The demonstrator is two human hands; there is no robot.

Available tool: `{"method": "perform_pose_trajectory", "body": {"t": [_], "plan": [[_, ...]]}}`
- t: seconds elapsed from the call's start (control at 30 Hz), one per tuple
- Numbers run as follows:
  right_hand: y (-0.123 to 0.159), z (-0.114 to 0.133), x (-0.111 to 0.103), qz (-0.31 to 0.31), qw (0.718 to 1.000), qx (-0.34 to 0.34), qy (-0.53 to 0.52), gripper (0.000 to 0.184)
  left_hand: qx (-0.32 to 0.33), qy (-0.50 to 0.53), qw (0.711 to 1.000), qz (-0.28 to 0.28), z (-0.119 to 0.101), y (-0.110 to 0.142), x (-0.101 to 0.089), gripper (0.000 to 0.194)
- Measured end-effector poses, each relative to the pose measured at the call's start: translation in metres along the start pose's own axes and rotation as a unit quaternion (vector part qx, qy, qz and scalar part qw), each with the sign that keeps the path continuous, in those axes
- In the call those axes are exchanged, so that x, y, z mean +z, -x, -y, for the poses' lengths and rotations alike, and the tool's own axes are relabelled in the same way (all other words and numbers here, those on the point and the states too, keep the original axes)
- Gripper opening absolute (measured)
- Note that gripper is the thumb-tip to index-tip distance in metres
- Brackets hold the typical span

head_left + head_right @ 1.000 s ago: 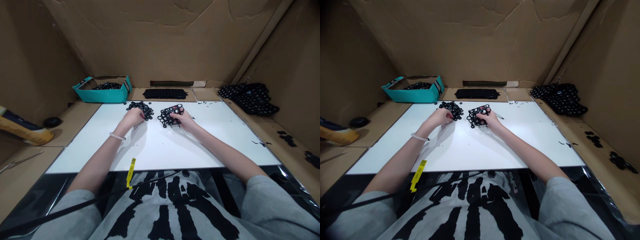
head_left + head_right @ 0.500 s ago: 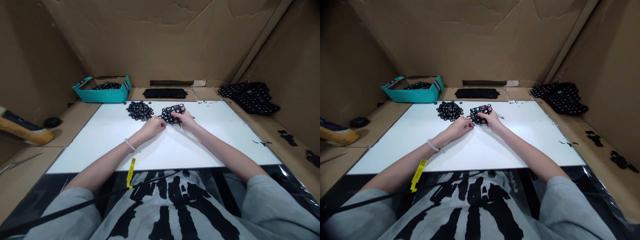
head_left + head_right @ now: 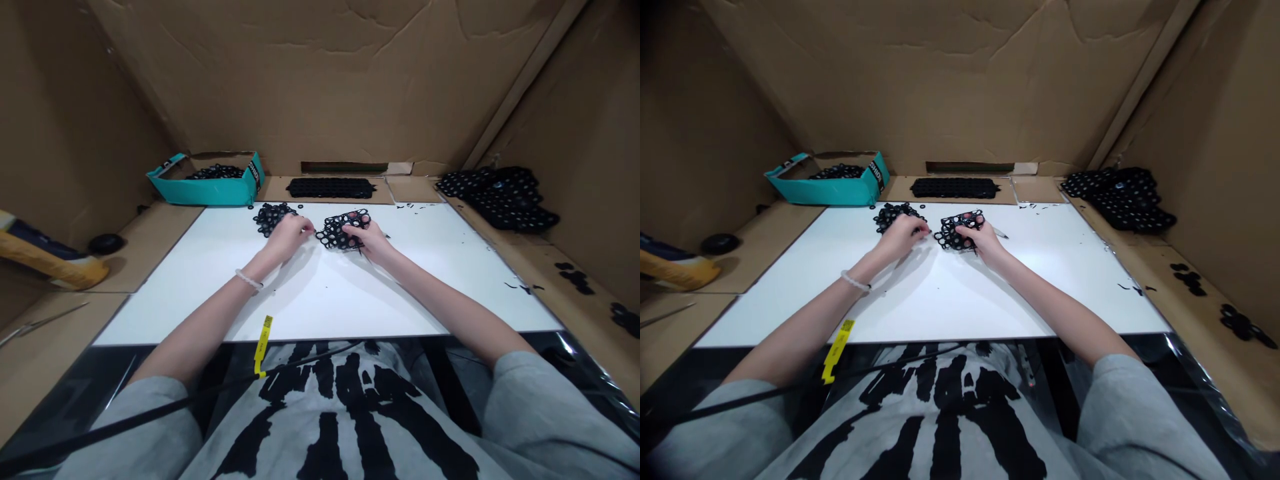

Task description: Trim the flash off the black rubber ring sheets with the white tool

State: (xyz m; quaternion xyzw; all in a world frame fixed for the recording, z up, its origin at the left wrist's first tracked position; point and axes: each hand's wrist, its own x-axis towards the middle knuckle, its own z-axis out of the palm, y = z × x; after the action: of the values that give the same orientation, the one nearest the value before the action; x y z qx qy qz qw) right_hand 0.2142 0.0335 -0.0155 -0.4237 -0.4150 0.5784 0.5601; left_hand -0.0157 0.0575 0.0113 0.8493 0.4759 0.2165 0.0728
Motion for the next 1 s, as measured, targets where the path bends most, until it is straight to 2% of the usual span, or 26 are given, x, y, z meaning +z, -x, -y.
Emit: {"method": "perform_pose_trajectory", "body": {"t": [0.1,0.17,0.2,0.27,0.37,0.47,0.57,0.63,0.67,0.73,0.8,1.0], "plan": [[0.000,0.000,0.000,0.006,1.000,0.004,-0.004,0.061,-0.093,-0.013,0.989,-0.113,0.028,-0.007,-0.022,0.018],[0.001,-0.001,0.001,0.008,1.000,0.006,-0.006,0.061,-0.158,-0.027,0.976,-0.150,0.046,-0.008,-0.032,0.014],[0.001,-0.001,0.001,0.008,1.000,0.006,-0.007,0.061,-0.187,-0.031,0.971,-0.148,0.053,-0.007,-0.035,0.012],[0.001,-0.002,0.000,0.007,1.000,0.004,-0.007,0.061,-0.229,-0.040,0.967,-0.104,0.063,-0.006,-0.037,0.007],[0.000,-0.005,-0.001,0.000,1.000,-0.003,-0.004,0.060,-0.255,-0.068,0.964,-0.031,0.063,-0.005,-0.036,0.006],[-0.001,-0.008,-0.002,0.001,1.000,-0.011,0.006,0.058,-0.209,-0.062,0.975,-0.054,0.044,-0.006,-0.037,0.013],[0.000,-0.011,0.000,0.008,1.000,-0.017,0.021,0.058,-0.061,0.002,0.994,-0.088,0.011,-0.003,-0.031,0.021],[0.002,-0.013,0.002,0.014,0.999,-0.019,0.027,0.058,0.033,0.043,0.997,-0.062,-0.012,0.002,-0.022,0.025],[0.003,-0.014,0.004,0.019,0.999,-0.021,0.027,0.058,0.061,0.059,0.996,-0.042,-0.022,0.005,-0.015,0.027],[0.006,-0.015,0.007,0.034,0.999,-0.026,0.023,0.057,0.074,0.080,0.994,-0.019,-0.035,0.011,-0.003,0.029],[0.008,-0.015,0.009,0.049,0.998,-0.031,0.020,0.055,0.057,0.093,0.994,-0.019,-0.041,0.014,0.007,0.026],[0.013,-0.008,0.012,0.072,0.996,-0.035,0.040,0.058,-0.022,0.192,0.981,-0.016,-0.029,0.005,0.012,0.023]]}}
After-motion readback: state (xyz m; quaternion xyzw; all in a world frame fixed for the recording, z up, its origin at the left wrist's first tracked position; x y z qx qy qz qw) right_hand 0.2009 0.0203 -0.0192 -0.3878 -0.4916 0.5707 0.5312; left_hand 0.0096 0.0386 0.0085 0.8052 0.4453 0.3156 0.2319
